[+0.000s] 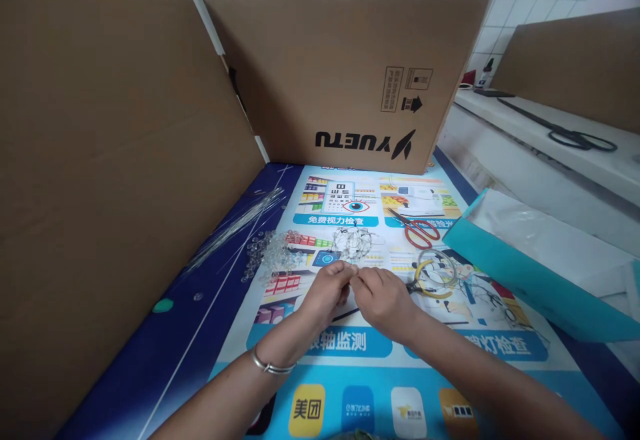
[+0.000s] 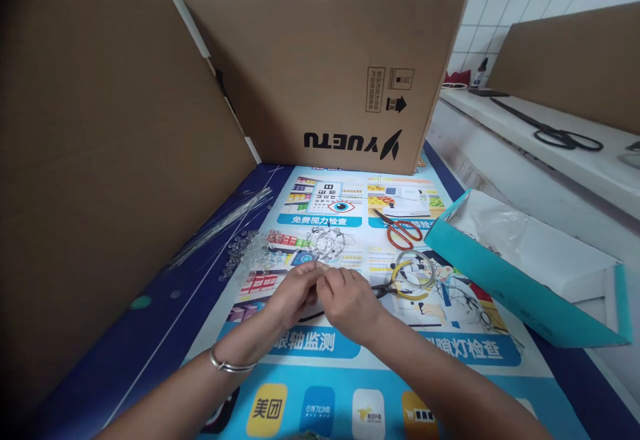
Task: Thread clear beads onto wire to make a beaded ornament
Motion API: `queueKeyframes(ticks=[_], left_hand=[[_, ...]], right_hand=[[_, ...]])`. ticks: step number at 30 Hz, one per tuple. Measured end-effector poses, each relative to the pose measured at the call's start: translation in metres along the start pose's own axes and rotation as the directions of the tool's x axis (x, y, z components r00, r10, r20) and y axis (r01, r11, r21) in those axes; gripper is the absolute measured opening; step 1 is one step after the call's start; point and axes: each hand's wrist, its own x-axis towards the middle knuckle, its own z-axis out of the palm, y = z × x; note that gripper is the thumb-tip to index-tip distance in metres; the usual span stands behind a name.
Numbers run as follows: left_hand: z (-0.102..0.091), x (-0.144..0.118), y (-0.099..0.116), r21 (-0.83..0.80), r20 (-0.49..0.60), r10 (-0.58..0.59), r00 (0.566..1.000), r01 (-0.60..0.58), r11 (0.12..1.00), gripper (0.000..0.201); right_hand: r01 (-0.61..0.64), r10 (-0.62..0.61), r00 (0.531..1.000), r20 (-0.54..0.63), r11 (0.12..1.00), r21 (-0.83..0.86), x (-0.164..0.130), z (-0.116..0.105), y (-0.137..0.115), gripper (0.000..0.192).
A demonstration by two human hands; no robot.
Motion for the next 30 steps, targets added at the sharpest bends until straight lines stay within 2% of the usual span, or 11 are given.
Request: queueKeyframes(ticks=[4, 11, 17, 21, 26, 28, 30], left_hand=[[-0.003, 0.003, -0.002, 0.055, -0.029, 0.014, 0.999, -0.013, 0.998, 0.021], [0.003, -0.001, -0.003, 0.205, 0.012, 0.022, 1.000, -0.024, 0.978, 0.025], [0.003, 0.004, -0.006, 0.406, -0.010, 0.137, 0.991, -0.121, 0.906, 0.016], [0.001, 0.006, -0.002, 0.532, -0.039, 0.294, 0.955, -0.229, 0.815, 0.015], [-0.001, 0.005, -0.001, 0.658, -0.063, 0.434, 0.899, -0.289, 0.695, 0.021], [-0.003, 0.004, -0.004, 0.753, -0.042, 0.524, 0.851, -0.318, 0.576, 0.023], [-0.005, 0.004, -0.008, 0.852, 0.016, 0.608, 0.794, -0.329, 0.408, 0.024]], right_hand=[[-0.018, 0.018, 1.000, 0.006, 1.000, 0.004, 0.000, 0.008, 0.005, 0.016], [-0.082, 0.082, 0.995, 0.055, 0.997, -0.011, 0.003, 0.013, 0.014, 0.018], [-0.197, 0.201, 0.968, 0.148, 0.980, -0.038, 0.007, 0.012, 0.019, 0.014], [-0.257, 0.257, 0.948, 0.189, 0.966, -0.024, 0.011, 0.008, 0.018, 0.009], [-0.278, 0.274, 0.925, 0.262, 0.960, -0.024, 0.013, 0.002, 0.017, 0.009], [-0.291, 0.284, 0.915, 0.287, 0.957, -0.020, 0.014, 0.001, 0.017, 0.010], [-0.304, 0.295, 0.905, 0.307, 0.952, -0.019, 0.013, 0.001, 0.017, 0.010]])
